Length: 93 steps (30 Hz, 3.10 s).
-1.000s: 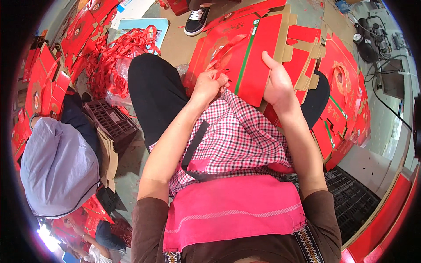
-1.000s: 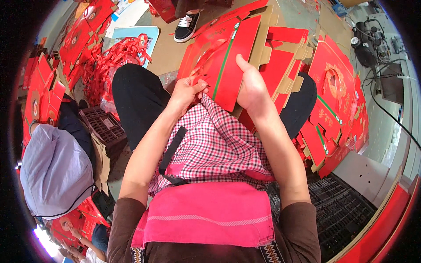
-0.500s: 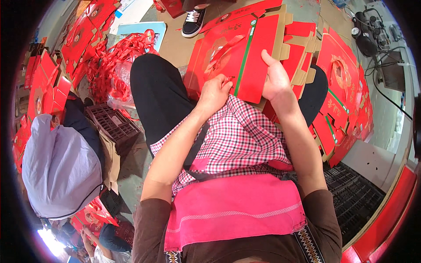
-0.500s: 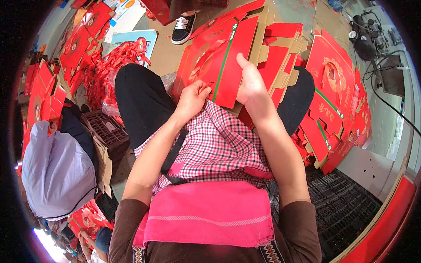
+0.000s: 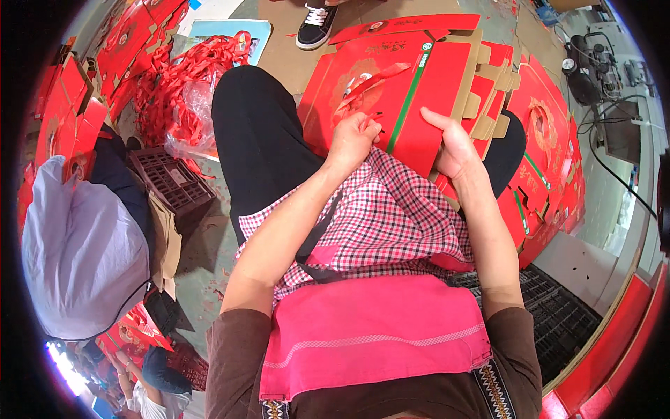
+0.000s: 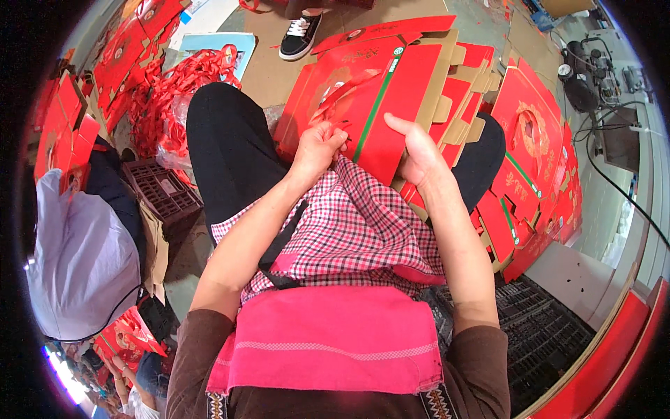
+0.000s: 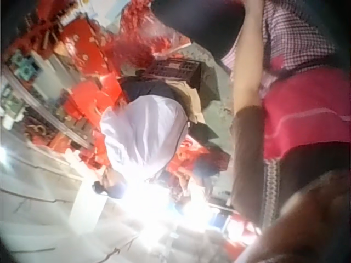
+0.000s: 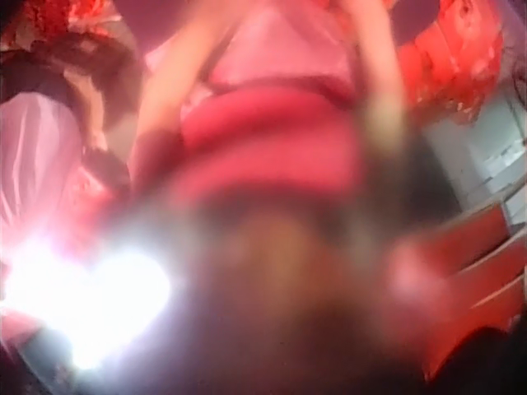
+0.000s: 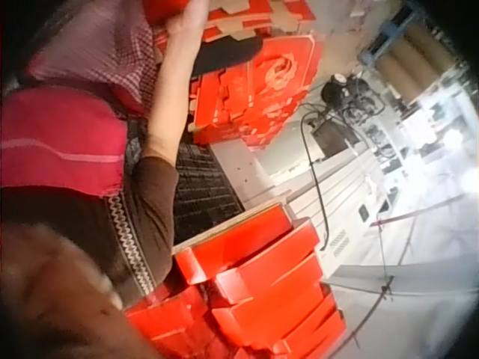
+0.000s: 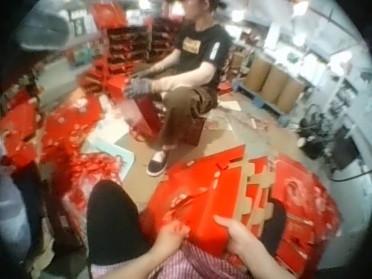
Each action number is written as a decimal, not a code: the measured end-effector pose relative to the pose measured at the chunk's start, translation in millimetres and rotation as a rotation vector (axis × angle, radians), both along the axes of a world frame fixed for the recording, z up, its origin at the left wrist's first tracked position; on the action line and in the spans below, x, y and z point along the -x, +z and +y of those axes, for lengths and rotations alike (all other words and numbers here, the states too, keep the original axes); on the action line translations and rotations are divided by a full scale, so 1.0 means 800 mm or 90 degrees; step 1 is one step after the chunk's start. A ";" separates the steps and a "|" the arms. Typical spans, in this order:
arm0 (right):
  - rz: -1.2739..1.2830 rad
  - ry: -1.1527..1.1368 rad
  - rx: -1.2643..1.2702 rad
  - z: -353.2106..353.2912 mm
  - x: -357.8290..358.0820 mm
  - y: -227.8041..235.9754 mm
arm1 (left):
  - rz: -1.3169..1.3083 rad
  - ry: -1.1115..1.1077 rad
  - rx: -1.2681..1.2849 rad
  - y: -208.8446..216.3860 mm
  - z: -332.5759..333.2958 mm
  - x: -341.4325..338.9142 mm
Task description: Assembling red cardboard gift boxes and attaching ribbons.
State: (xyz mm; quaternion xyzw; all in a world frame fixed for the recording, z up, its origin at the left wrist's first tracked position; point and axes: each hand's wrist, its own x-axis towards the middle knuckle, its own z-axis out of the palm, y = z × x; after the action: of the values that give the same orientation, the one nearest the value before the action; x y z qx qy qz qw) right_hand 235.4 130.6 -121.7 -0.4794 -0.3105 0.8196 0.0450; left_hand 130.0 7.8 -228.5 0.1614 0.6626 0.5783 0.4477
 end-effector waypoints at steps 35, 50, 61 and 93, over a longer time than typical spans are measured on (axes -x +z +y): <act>0.127 0.007 0.075 -0.007 -0.001 -0.011 | 0.526 0.073 -0.024 -0.004 0.013 -0.018; 0.160 -0.038 0.081 -0.021 -0.004 -0.019 | 0.586 -0.015 -0.090 0.001 0.005 -0.025; 0.151 -0.020 0.072 -0.027 0.002 -0.010 | 0.545 0.037 -0.042 0.002 0.003 -0.022; 0.152 -0.027 0.088 -0.023 -0.003 -0.013 | 0.564 -0.147 -0.034 0.015 0.007 0.009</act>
State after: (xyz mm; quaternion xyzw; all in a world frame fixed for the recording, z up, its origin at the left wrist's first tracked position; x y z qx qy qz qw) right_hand 237.7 112.4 -132.1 -0.3869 -0.2356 0.8891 0.0657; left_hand 122.5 13.5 -216.4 0.4773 0.7529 0.4166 0.1786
